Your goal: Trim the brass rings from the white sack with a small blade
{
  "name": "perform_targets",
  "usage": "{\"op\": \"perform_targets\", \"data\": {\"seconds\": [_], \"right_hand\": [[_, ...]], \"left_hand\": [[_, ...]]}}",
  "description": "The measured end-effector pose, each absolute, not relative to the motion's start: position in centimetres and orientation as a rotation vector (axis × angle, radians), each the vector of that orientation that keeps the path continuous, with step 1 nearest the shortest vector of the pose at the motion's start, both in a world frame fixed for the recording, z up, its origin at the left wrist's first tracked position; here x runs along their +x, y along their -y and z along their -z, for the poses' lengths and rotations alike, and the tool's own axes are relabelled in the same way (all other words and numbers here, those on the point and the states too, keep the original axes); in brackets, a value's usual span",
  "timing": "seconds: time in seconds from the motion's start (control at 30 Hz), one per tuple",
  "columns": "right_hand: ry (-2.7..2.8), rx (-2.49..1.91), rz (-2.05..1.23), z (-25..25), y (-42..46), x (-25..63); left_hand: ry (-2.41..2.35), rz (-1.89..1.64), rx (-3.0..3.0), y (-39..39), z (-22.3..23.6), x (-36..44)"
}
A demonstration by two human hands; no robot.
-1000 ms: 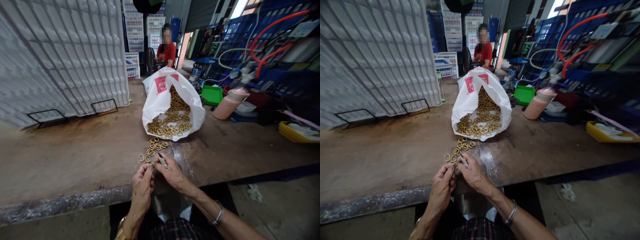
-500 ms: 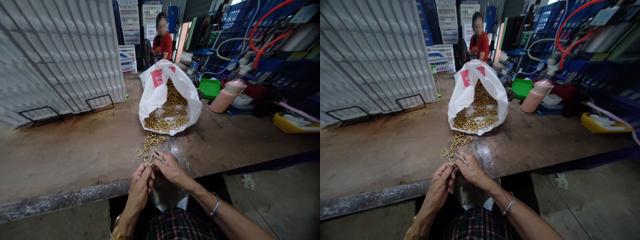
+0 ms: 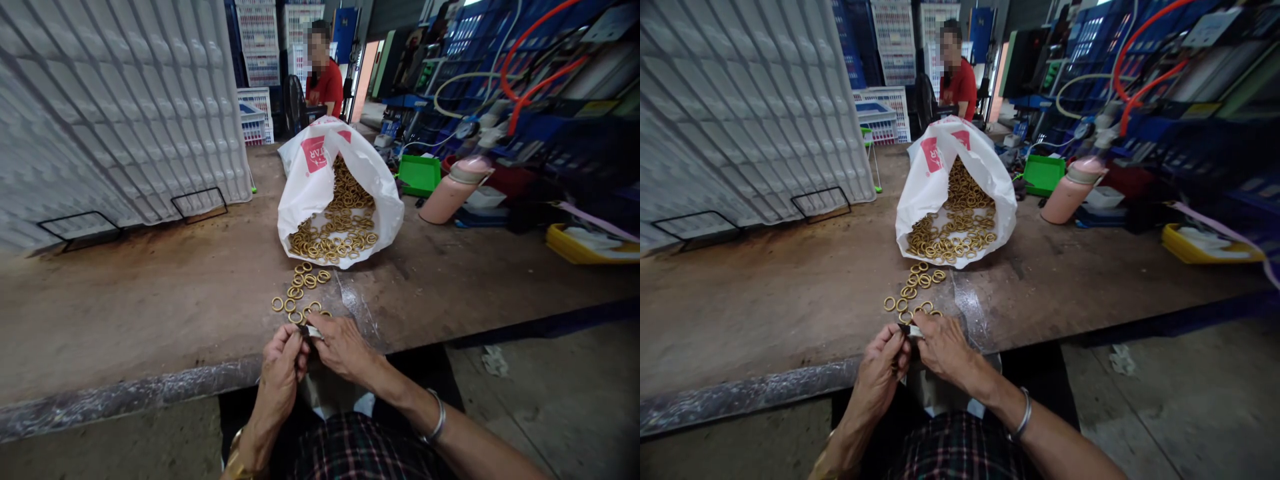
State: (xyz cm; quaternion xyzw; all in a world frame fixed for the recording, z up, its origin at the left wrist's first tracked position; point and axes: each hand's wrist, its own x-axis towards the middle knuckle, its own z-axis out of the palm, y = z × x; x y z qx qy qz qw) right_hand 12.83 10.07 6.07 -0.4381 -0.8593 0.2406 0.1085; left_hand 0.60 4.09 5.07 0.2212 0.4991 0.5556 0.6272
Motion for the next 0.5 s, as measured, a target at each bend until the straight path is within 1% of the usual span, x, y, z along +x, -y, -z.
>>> {"op": "perform_targets", "data": {"seconds": [0.2,0.33,0.5], "right_hand": [[2.641,-1.391,-0.612,-6.4,-9.9,12.5],[2.670,-1.383,-0.567,-6.4,-10.0,12.4],[2.650,-1.473,-0.506,-6.3,-11.1,12.8]], "left_hand": [[-1.233,-1.251,0.568,-4.0,-4.8,0.7],[-1.321,-1.291,0.638,-3.8,-5.0,1.0],[-1.231,-1.229,0.621,-2.2,-6.2,1.3]]}}
